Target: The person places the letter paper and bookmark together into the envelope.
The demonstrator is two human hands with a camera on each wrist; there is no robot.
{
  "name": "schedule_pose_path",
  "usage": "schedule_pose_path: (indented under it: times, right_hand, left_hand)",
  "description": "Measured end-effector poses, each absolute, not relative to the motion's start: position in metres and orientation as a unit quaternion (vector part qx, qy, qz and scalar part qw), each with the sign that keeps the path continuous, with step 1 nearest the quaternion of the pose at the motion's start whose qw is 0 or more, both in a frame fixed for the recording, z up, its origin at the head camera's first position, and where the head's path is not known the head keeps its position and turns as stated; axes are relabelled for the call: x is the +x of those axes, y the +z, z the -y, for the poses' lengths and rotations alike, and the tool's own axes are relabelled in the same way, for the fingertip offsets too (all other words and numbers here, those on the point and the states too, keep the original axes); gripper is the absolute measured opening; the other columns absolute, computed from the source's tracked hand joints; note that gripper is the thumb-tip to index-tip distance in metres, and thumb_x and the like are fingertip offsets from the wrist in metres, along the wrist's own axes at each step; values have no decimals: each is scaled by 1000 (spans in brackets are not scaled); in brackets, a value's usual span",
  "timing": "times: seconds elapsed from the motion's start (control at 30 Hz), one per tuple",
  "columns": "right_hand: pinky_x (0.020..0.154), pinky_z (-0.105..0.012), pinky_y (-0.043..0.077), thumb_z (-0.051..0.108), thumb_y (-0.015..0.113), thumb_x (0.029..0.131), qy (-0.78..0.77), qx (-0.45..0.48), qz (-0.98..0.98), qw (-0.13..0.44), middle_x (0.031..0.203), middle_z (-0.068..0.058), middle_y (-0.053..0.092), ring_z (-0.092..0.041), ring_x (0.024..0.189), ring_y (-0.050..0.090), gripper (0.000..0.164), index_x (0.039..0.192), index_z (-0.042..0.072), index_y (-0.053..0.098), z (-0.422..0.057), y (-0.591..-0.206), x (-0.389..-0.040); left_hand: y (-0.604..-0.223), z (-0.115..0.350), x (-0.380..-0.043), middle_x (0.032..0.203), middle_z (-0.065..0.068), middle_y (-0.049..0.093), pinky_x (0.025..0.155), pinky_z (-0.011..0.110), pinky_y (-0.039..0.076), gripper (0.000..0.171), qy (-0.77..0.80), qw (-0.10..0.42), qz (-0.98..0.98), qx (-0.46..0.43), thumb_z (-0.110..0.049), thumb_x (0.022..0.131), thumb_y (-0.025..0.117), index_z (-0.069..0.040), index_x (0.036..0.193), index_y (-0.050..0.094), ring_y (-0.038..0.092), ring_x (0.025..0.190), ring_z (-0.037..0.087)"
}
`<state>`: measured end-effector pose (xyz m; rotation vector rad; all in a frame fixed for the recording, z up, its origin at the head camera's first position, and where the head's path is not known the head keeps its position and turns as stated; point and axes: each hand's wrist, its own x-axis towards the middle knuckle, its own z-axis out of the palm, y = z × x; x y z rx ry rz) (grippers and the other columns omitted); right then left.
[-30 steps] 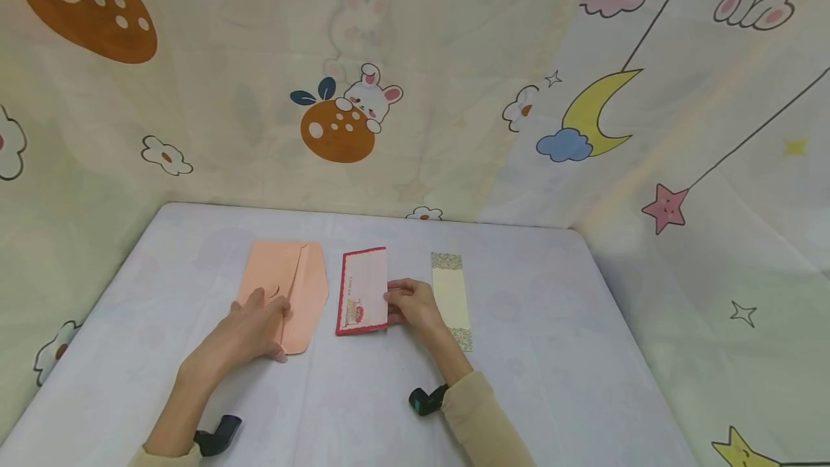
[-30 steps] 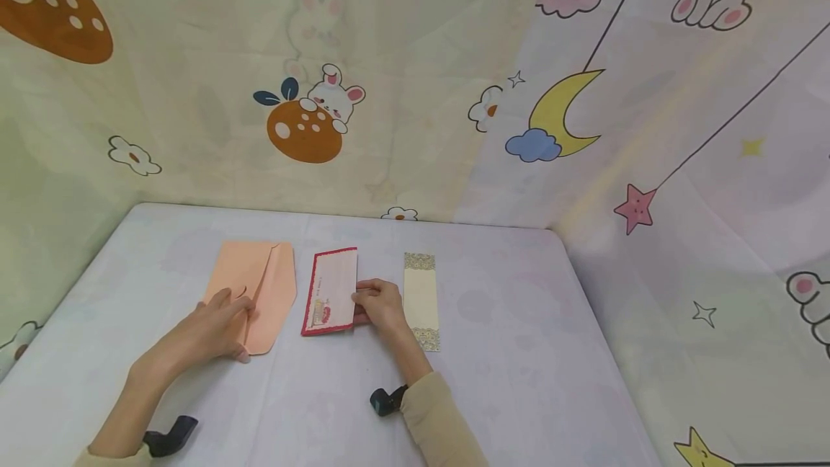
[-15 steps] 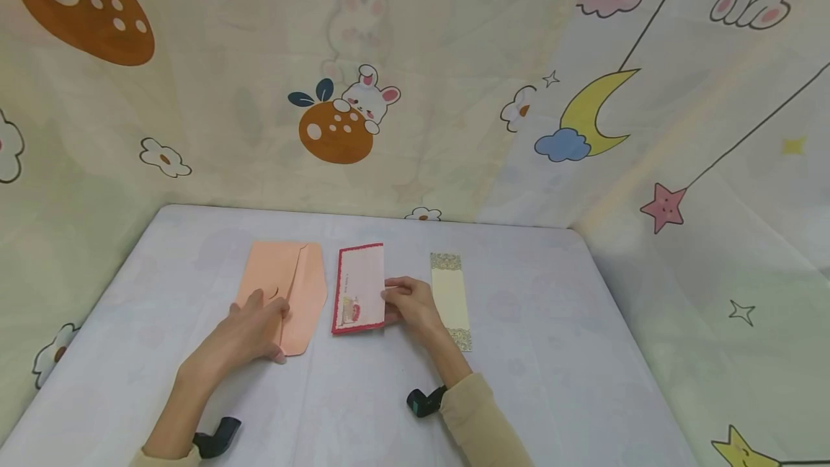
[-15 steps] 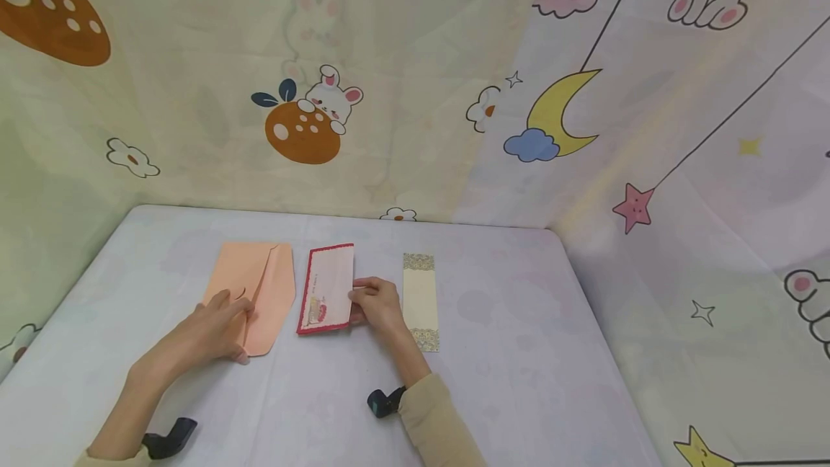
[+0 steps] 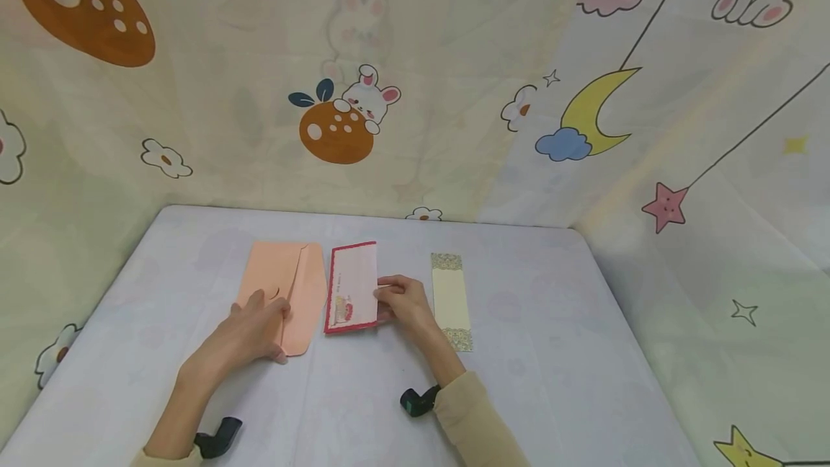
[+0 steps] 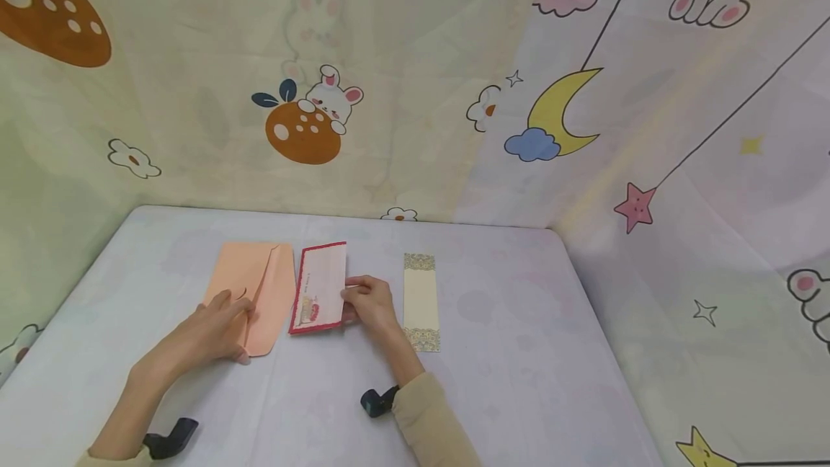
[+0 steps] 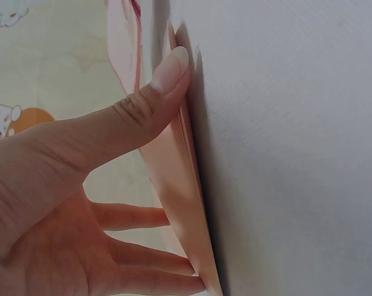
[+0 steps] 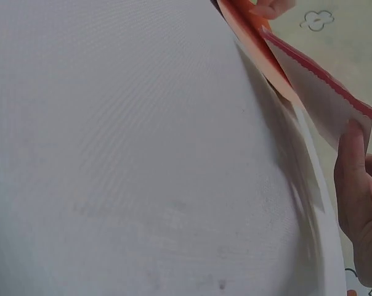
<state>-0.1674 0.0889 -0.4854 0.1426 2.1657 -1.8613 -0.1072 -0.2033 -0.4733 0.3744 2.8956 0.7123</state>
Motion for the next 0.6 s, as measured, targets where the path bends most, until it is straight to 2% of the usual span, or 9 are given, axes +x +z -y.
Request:
schedule_pose_path:
  times: [0.17, 0.33, 0.4, 0.6]
  right_hand:
    - [67, -27, 58, 10, 70, 94, -651, 47, -744, 143, 98, -11, 75, -18, 80, 68, 27, 120, 1, 68, -85, -486, -168]
    - [67, -28, 58, 10, 71, 94, -651, 41, -744, 141, 98, -11, 76, -17, 79, 68, 27, 120, 1, 69, -80, -490, -169]
    - [67, -28, 58, 10, 71, 94, -651, 40, -745, 140, 98, -11, 76, -16, 79, 68, 27, 119, 1, 69, -78, -491, -169]
    - [66, -27, 58, 9, 70, 94, -659, 48, -737, 145, 96, -10, 75, -15, 77, 68, 25, 118, 1, 69, -73, -488, -169]
  left_hand:
    - [-474, 203, -107, 113, 18, 53, 67, 47, 48, 61, 235, 71, -962, 123, -24, 57, 99, -15, 105, 62, 52, 91, 35]
    - [-473, 203, -107, 113, 17, 53, 77, 57, 49, 62, 231, 71, -963, 123, -25, 58, 100, -15, 106, 62, 55, 94, 33]
    - [-473, 202, -107, 112, 16, 53, 78, 57, 49, 62, 230, 73, -963, 119, -25, 58, 100, -16, 106, 62, 55, 94, 33]
    - [-474, 203, -107, 115, 18, 53, 72, 52, 50, 62, 230, 71, -964, 115, -26, 58, 100, -17, 106, 62, 55, 95, 35]
